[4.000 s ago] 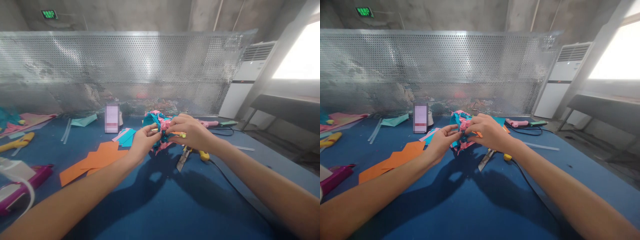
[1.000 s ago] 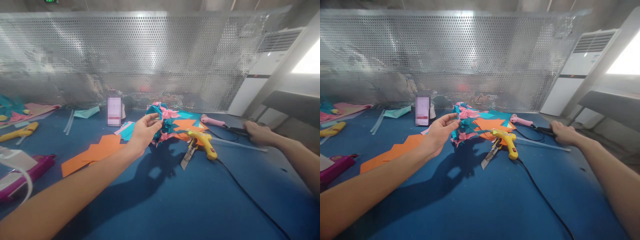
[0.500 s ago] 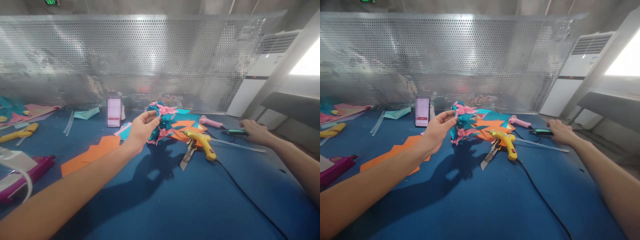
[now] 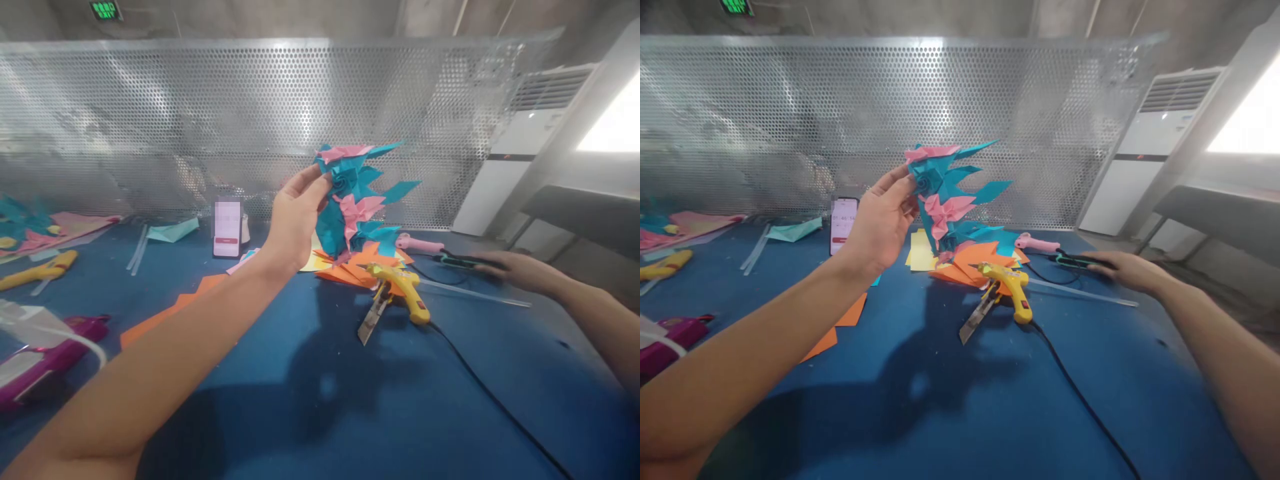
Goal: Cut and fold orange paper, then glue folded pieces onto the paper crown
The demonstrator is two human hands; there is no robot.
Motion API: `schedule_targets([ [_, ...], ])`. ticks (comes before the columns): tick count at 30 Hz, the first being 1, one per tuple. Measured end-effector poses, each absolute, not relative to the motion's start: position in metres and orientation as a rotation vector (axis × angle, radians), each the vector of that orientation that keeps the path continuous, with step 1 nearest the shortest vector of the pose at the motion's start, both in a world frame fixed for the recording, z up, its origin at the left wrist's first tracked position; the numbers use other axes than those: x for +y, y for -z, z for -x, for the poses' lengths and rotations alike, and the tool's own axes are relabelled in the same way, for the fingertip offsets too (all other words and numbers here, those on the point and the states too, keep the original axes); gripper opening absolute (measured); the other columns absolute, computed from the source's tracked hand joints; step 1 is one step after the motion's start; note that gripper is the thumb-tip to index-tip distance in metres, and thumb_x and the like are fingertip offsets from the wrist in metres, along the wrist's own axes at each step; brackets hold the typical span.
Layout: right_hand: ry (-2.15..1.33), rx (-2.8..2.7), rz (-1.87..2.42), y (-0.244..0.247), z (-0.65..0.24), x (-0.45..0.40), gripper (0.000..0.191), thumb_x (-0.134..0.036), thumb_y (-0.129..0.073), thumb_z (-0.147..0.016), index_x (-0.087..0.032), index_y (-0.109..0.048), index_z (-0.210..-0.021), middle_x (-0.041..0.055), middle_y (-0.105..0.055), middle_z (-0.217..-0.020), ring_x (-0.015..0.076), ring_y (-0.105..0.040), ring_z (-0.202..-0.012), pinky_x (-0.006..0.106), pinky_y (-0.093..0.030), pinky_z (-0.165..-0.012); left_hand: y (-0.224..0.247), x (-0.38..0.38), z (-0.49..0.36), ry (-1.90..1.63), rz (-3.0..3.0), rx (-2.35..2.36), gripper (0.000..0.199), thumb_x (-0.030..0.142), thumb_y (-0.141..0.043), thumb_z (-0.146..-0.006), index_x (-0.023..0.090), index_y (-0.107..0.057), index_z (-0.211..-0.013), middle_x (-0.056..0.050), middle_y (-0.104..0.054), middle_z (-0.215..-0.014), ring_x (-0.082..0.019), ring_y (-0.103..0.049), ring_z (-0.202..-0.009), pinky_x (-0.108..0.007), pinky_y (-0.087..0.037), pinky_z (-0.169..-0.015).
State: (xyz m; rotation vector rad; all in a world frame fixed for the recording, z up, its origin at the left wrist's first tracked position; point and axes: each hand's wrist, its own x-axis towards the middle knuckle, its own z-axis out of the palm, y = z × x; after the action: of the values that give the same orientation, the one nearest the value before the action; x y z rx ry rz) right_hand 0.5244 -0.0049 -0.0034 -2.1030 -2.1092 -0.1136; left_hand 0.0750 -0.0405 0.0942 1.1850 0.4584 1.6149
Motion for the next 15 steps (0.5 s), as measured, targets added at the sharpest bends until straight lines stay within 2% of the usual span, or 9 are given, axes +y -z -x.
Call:
schedule_targets([
  [3,-0.024,-2.136,2.051,0.007,-0.527,-0.002,0.036,-0.035,-0.047,-0.078,-0.024,-0.058,-0.11,0.0091,-0.065,-0.116,0.0232,-0.061,-0.102,0.028,-0.046,-0.088,-0.091,-0.042,-0.083,-1.573,-1.129,0.4,0.012,0.019,-0.061,-0.078,0.019,-0.067,-0.089,0.001,-0.069,-0.088,-0.014,-0.062,-0.092,-0.025,-0.043,-0.084],
  [6,-0.04,-2.083,2.068,0.011,-0.535,0.003,0.027,-0.028,-0.048,-0.073,-0.022,-0.056,-0.098,0.0134,-0.068,-0.102,0.0248,-0.064,-0.093,0.031,-0.048,-0.082,-0.087,-0.045,-0.092,-1.51,-1.05,0.339,0.011,0.018,-0.059,-0.081,0.019,-0.066,-0.089,0.001,-0.069,-0.085,-0.014,-0.062,-0.093,-0.026,-0.043,-0.086],
  [10,0.044,-2.042,2.066,0.013,-0.539,0.005,0.014,-0.023,-0.052,-0.068,-0.025,-0.053,-0.082,0.0141,-0.066,-0.093,0.0249,-0.064,-0.087,0.032,-0.048,-0.078,-0.085,-0.048,-0.099,-1.461,-0.925,0.296,0.013,0.016,-0.059,-0.081,0.019,-0.065,-0.092,0.002,-0.068,-0.091,-0.014,-0.06,-0.101,-0.027,-0.041,-0.091],
  [13,0.177,-2.018,2.026,0.012,-0.532,0.001,0.015,-0.02,-0.058,-0.063,-0.026,-0.053,-0.076,0.012,-0.065,-0.09,0.0204,-0.062,-0.087,0.025,-0.046,-0.079,-0.085,-0.052,-0.099,-1.431,-0.881,0.263,0.016,0.018,-0.062,-0.079,0.02,-0.065,-0.095,0.002,-0.067,-0.097,-0.013,-0.059,-0.102,-0.026,-0.041,-0.091],
  [15,0.34,-1.922,2.042,0.01,-0.524,-0.002,0.019,-0.02,-0.064,-0.058,-0.026,-0.056,-0.073,0.0087,-0.066,-0.087,0.0179,-0.063,-0.082,0.023,-0.046,-0.074,-0.086,-0.055,-0.097,-1.414,-0.868,0.257,0.018,0.018,-0.062,-0.08,0.02,-0.064,-0.098,0.002,-0.067,-0.096,-0.012,-0.06,-0.098,-0.024,-0.041,-0.089],
])
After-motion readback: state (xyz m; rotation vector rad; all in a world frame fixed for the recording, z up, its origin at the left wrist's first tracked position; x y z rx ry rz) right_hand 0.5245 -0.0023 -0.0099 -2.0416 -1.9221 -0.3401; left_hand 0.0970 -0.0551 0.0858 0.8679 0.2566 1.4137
